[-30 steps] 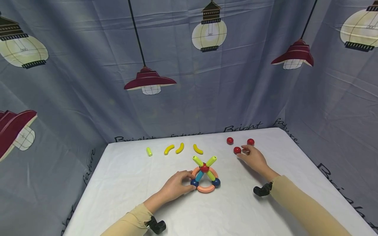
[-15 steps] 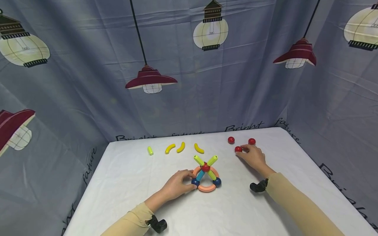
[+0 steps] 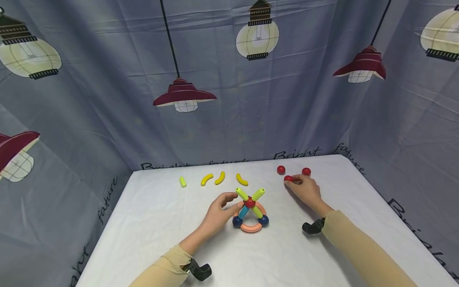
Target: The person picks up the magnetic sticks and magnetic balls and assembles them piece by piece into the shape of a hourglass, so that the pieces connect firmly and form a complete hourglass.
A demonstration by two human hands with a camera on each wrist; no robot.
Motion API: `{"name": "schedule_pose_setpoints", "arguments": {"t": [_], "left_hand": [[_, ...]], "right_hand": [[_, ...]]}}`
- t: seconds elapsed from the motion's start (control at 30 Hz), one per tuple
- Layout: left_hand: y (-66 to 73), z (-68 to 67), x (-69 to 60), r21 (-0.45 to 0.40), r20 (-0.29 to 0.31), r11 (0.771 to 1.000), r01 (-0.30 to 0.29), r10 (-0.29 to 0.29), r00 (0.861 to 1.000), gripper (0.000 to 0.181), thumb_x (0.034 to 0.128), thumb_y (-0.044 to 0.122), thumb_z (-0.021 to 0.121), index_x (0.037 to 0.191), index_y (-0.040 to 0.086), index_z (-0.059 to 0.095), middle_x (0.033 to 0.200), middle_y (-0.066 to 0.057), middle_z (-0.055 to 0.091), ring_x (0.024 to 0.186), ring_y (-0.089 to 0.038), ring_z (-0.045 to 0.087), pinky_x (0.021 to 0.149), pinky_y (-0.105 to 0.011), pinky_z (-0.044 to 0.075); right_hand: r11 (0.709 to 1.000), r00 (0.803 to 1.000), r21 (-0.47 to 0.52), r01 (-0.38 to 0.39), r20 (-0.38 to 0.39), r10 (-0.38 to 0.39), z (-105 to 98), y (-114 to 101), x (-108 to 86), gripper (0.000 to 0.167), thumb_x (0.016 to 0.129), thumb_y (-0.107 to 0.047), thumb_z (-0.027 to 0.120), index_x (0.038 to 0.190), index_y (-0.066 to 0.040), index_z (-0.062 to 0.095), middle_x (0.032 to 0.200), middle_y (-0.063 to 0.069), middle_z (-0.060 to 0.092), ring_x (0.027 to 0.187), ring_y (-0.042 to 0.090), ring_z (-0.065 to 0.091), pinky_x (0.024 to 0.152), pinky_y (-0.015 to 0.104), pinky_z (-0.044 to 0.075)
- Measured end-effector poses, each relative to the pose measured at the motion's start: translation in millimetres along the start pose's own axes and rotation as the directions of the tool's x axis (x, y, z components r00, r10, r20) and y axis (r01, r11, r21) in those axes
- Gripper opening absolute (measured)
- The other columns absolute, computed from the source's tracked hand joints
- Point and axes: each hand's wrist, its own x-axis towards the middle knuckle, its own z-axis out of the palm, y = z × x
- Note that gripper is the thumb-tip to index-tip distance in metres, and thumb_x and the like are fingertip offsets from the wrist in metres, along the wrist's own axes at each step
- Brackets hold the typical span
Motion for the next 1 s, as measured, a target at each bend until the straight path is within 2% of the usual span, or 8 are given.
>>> {"name": "schedule_pose_setpoints", "arguments": {"t": [0.1, 0.23, 0.33, 0.53, 0.67, 0.8, 0.9, 1.0], "left_hand": [[6.6, 4.4, 3.1, -0.073, -0.033, 0.997, -0.009, 0.006, 0.999, 0.051, 0.0967, 0.046, 0.069, 0.137, 0.017, 0.059, 0.137, 0.001, 0.061, 0.134, -0.024, 0.052, 0.116, -0.049, 0.035], [12.4, 9.6, 5.7, -0.131, -0.069, 0.991, -0.014, 0.005, 0.998, 0.049, 0.0989, 0.039, 0.068, 0.138, 0.012, 0.058, 0.134, -0.003, 0.062, 0.13, -0.024, 0.055, 0.113, -0.045, 0.038], [14.6, 13.6, 7.8, -0.181, -0.088, 0.983, -0.015, -0.001, 0.996, 0.045, 0.0995, 0.035, 0.068, 0.136, 0.009, 0.059, 0.13, -0.006, 0.064, 0.126, -0.023, 0.057, 0.109, -0.042, 0.044], [19.1, 19.7, 10.7, -0.283, -0.101, 0.959, -0.004, -0.026, 0.995, 0.042, 0.1006, 0.031, 0.068, 0.133, 0.006, 0.06, 0.13, -0.006, 0.067, 0.122, -0.02, 0.059, 0.102, -0.033, 0.049], [22.7, 21.6, 11.4, -0.317, -0.106, 0.948, 0.01, -0.046, 0.993, 0.04, 0.1012, 0.027, 0.067, 0.132, 0.003, 0.06, 0.128, -0.006, 0.067, 0.12, -0.02, 0.059, 0.102, -0.033, 0.049], [29.0, 21.2, 11.1, -0.307, -0.107, 0.951, 0.029, -0.064, 0.992, 0.035, 0.1014, 0.021, 0.067, 0.129, 0.0, 0.06, 0.127, -0.009, 0.068, 0.119, -0.022, 0.06, 0.103, -0.035, 0.049], [35.4, 20.2, 9.1, -0.309, -0.104, 0.951, 0.033, -0.068, 0.992, 0.035, 0.1015, 0.017, 0.066, 0.129, -0.004, 0.06, 0.128, -0.013, 0.067, 0.12, -0.024, 0.06, 0.103, -0.034, 0.049], [33.6, 20.2, 9.4, -0.32, -0.108, 0.947, 0.011, -0.048, 0.993, 0.037, 0.1017, 0.019, 0.066, 0.129, -0.005, 0.06, 0.127, -0.014, 0.067, 0.118, -0.023, 0.06, 0.098, -0.03, 0.051]], "right_hand": [[0.995, 0.999, 0.099, -0.004, 0.046, -0.001, -4, -15, -0.8, 0.064, 0.094, -0.052, 0.07, 0.133, -0.002, 0.063, 0.124, 0.019, 0.066, 0.113, 0.036, 0.059, 0.096, 0.053, 0.048], [0.98, 0.989, 0.192, 0.059, 0.119, -0.083, -14, -46, -0.5, 0.068, 0.092, -0.056, 0.071, 0.135, -0.005, 0.062, 0.125, 0.016, 0.065, 0.114, 0.033, 0.059, 0.091, 0.049, 0.052], [0.963, 0.974, 0.248, 0.106, 0.172, -0.151, -21, -70, 0.4, 0.068, 0.089, -0.057, 0.074, 0.135, -0.008, 0.063, 0.124, 0.013, 0.067, 0.114, 0.031, 0.06, 0.092, 0.048, 0.053], [0.925, 0.941, 0.367, 0.098, 0.268, -0.206, -28, -108, -1.3, 0.071, 0.084, -0.057, 0.079, 0.137, -0.013, 0.062, 0.129, 0.011, 0.065, 0.12, 0.031, 0.059, 0.101, 0.052, 0.05], [0.882, 0.907, 0.456, 0.119, 0.311, -0.283, -28, -126, -2.8, 0.061, 0.087, -0.047, 0.08, 0.133, -0.01, 0.065, 0.126, 0.011, 0.067, 0.116, 0.029, 0.062, 0.099, 0.048, 0.052], [0.844, 0.866, 0.516, 0.151, 0.343, -0.364, -27, -141, -5.1, 0.054, 0.088, -0.041, 0.081, 0.131, -0.011, 0.066, 0.123, 0.009, 0.068, 0.112, 0.027, 0.064, 0.095, 0.042, 0.054], [0.843, 0.838, 0.51, 0.173, 0.373, -0.398, -26, -152, -7.3, 0.052, 0.089, -0.042, 0.081, 0.129, -0.013, 0.066, 0.121, 0.007, 0.068, 0.111, 0.025, 0.064, 0.094, 0.042, 0.055], [0.856, 0.804, 0.478, 0.198, 0.421, -0.42, -26, -162, -9.7, 0.047, 0.09, -0.04, 0.079, 0.127, -0.015, 0.067, 0.119, 0.006, 0.068, 0.109, 0.025, 0.064, 0.093, 0.044, 0.055]]}}
